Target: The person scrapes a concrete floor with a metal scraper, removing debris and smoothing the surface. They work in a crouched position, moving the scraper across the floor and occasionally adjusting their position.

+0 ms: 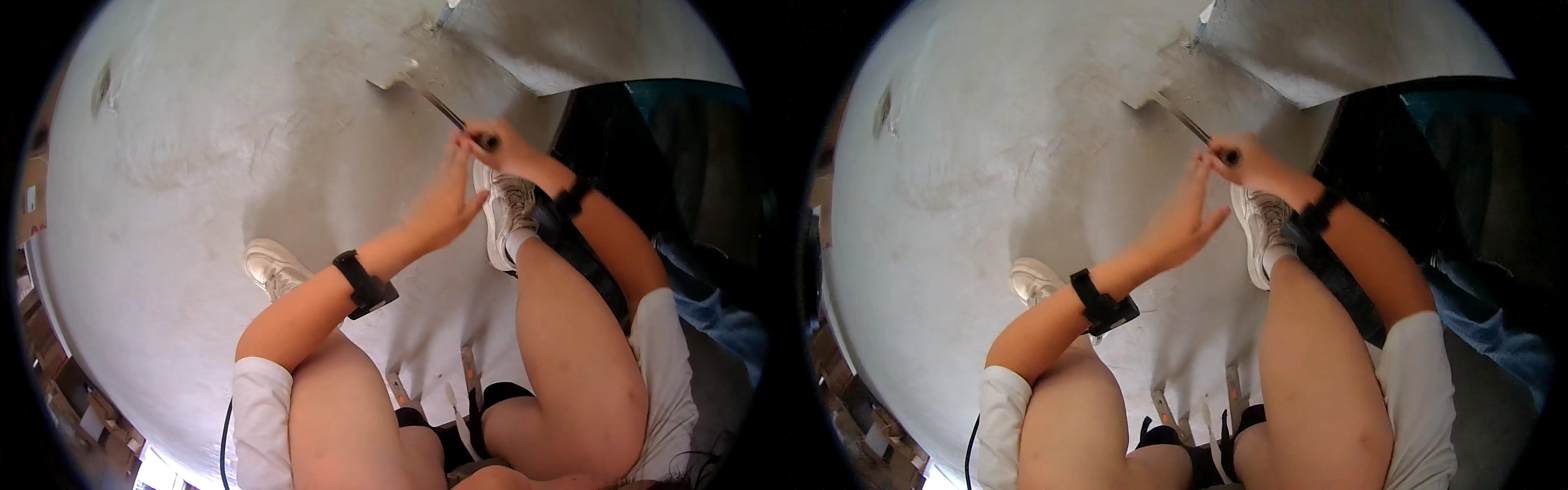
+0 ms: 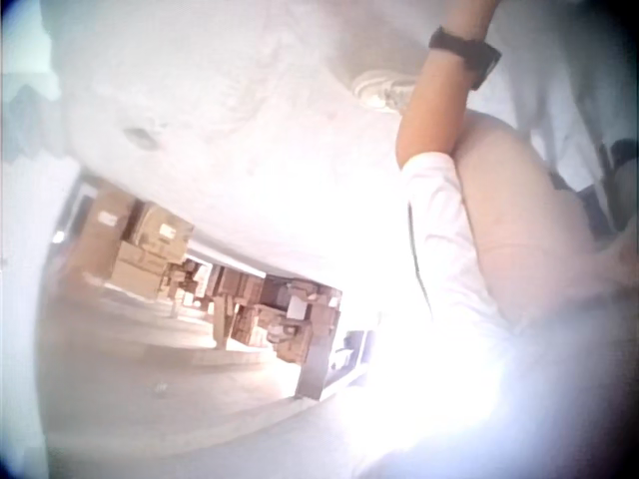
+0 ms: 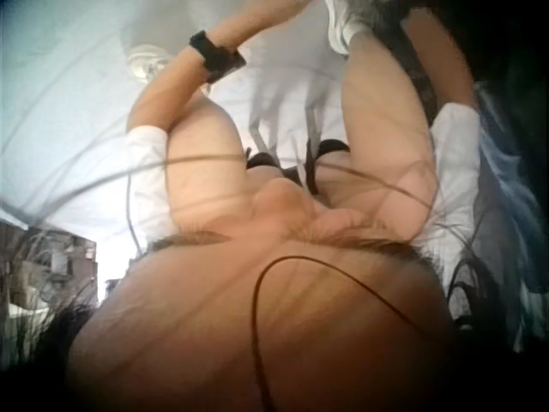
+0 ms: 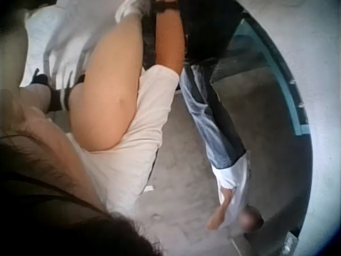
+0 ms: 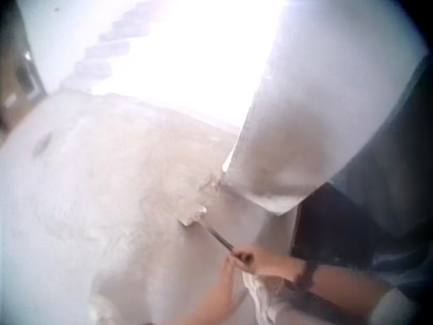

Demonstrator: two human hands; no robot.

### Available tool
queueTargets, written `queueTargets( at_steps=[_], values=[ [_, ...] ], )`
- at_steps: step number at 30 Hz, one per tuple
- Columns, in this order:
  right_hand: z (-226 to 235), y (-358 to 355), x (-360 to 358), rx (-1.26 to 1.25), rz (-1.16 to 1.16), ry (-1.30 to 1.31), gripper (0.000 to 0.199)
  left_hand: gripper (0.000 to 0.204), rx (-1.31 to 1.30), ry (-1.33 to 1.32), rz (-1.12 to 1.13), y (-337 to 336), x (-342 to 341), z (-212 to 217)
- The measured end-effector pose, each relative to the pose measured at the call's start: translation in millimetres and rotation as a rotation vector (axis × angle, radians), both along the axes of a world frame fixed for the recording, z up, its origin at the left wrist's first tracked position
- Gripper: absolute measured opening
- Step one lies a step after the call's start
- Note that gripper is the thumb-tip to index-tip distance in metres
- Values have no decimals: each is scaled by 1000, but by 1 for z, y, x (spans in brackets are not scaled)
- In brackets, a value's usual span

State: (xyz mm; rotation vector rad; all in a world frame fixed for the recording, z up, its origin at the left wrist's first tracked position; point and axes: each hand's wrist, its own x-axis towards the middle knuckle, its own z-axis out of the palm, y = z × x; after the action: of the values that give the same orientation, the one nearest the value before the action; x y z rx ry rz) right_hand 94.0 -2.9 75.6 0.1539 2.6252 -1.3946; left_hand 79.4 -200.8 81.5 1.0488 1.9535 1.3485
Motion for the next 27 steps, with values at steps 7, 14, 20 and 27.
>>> queueTargets(
  at_steps=[7,14,20,27],
  values=[
    [6,6,-17,37,50,-51,17,71,-136,87,4,-12,-20,2],
    [28,20,92,-75,8,140,16,73,-177,20,-128,-25,-7,7],
    [52,20,47,25,65,-91,18,74,-134,11,-139,-24,-7,6],
    [12,30,-4,54,-97,53,27,77,-161,22,-198,0,-14,5]
  ],
)
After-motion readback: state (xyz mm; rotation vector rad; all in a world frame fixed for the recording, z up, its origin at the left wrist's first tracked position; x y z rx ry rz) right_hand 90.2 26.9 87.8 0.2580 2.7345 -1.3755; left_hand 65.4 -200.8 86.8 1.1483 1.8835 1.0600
